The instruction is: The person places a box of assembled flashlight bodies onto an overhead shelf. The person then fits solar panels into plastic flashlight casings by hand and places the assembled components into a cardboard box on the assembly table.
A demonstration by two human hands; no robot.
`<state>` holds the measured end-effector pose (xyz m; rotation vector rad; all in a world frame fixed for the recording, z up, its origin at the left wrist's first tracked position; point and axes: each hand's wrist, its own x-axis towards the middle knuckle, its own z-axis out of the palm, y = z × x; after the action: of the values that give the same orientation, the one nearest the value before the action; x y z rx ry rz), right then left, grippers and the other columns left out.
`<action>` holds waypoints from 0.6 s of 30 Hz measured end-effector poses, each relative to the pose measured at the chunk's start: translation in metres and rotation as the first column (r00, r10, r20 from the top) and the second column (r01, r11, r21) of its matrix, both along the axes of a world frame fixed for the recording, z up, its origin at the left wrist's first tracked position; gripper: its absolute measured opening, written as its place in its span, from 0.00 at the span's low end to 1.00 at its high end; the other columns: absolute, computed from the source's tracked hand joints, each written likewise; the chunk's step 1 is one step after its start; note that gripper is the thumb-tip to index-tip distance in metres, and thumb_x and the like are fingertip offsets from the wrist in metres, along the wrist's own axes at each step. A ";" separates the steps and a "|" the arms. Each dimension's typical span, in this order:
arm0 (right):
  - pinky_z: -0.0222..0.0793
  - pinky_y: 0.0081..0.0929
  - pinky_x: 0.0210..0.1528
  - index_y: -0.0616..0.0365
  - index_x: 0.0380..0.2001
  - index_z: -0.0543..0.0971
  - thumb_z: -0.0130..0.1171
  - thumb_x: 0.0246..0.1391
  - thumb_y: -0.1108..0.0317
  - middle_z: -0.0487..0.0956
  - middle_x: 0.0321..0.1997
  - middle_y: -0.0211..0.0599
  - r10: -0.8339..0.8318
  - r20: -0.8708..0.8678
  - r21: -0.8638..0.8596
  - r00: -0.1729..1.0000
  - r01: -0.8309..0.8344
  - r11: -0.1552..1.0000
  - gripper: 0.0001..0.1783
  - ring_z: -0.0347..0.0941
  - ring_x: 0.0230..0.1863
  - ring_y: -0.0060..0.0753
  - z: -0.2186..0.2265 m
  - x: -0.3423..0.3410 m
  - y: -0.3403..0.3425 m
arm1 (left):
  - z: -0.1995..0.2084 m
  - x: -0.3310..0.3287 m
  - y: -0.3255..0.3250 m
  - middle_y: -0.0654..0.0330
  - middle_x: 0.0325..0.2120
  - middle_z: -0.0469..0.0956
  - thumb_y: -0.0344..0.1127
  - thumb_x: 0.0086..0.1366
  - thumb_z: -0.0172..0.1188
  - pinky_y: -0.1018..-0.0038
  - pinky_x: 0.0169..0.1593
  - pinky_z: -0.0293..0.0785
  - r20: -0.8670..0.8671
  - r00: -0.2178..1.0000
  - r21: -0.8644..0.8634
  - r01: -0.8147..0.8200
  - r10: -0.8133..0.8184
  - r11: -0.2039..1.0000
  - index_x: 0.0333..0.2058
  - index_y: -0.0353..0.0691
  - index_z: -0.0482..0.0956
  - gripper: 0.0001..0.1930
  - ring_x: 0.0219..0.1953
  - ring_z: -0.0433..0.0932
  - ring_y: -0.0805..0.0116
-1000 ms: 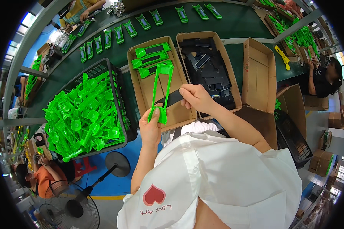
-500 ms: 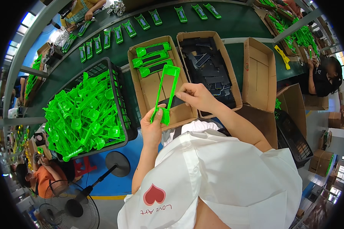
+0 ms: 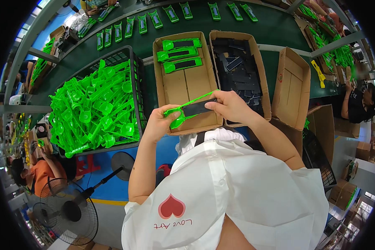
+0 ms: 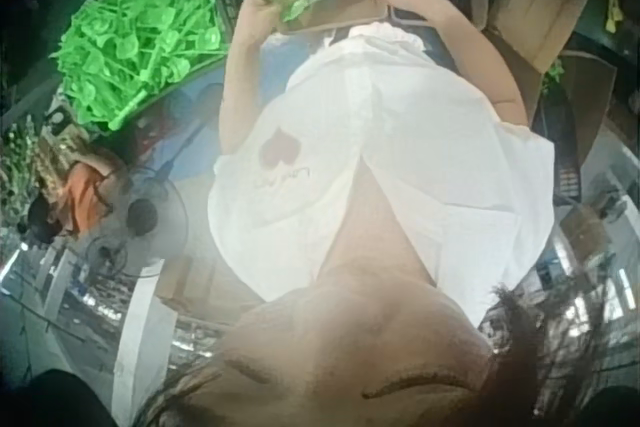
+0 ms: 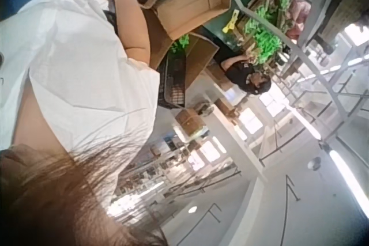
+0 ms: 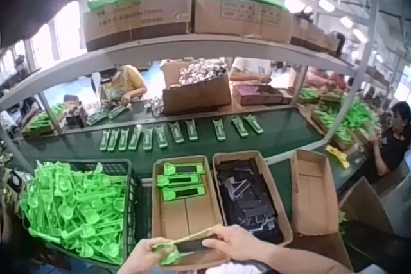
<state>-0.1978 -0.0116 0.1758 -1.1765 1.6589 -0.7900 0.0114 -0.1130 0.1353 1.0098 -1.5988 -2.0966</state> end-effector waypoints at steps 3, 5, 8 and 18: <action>0.56 0.20 0.16 0.64 0.24 0.70 0.55 0.47 0.63 0.66 0.10 0.35 0.061 -0.270 -0.055 0.961 -0.079 0.995 0.13 0.62 0.12 0.21 -0.001 -0.002 -0.009 | 0.005 -0.004 -0.007 0.61 0.21 0.74 0.27 0.55 0.54 0.82 0.25 0.68 0.016 0.999 0.062 0.042 -0.043 0.997 0.35 0.31 0.73 0.09 0.22 0.72 0.76; 0.58 0.26 0.19 0.64 0.23 0.70 0.55 0.46 0.63 0.68 0.12 0.43 0.058 -0.355 -0.011 0.933 -0.066 0.998 0.14 0.66 0.16 0.31 0.003 -0.002 -0.015 | 0.001 -0.008 -0.013 0.60 0.21 0.74 0.27 0.55 0.54 0.82 0.25 0.68 0.016 0.999 0.059 0.043 -0.044 0.997 0.35 0.31 0.73 0.09 0.22 0.72 0.76; 0.61 0.31 0.21 0.64 0.22 0.70 0.55 0.46 0.62 0.70 0.15 0.47 0.022 -0.401 -0.100 0.916 -0.067 0.993 0.14 0.69 0.19 0.43 -0.005 -0.004 -0.026 | 0.006 -0.013 -0.018 0.60 0.22 0.75 0.27 0.55 0.53 0.82 0.25 0.68 0.013 0.999 0.063 0.029 -0.030 0.998 0.34 0.31 0.73 0.08 0.23 0.72 0.76; 0.68 0.38 0.29 0.62 0.31 0.61 0.64 0.32 0.48 0.74 0.22 0.51 -0.001 -0.678 0.135 0.735 0.125 0.983 0.33 0.72 0.27 0.51 -0.014 0.000 0.034 | -0.029 -0.012 0.047 0.65 0.26 0.75 0.26 0.52 0.56 0.80 0.36 0.69 -0.045 0.996 0.089 0.075 -0.071 0.993 0.35 0.37 0.75 0.10 0.31 0.71 0.78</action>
<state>-0.1979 0.0225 0.1620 -1.3804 2.3216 -0.2284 -0.0002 -0.0656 0.1060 0.9427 -1.5555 -2.2414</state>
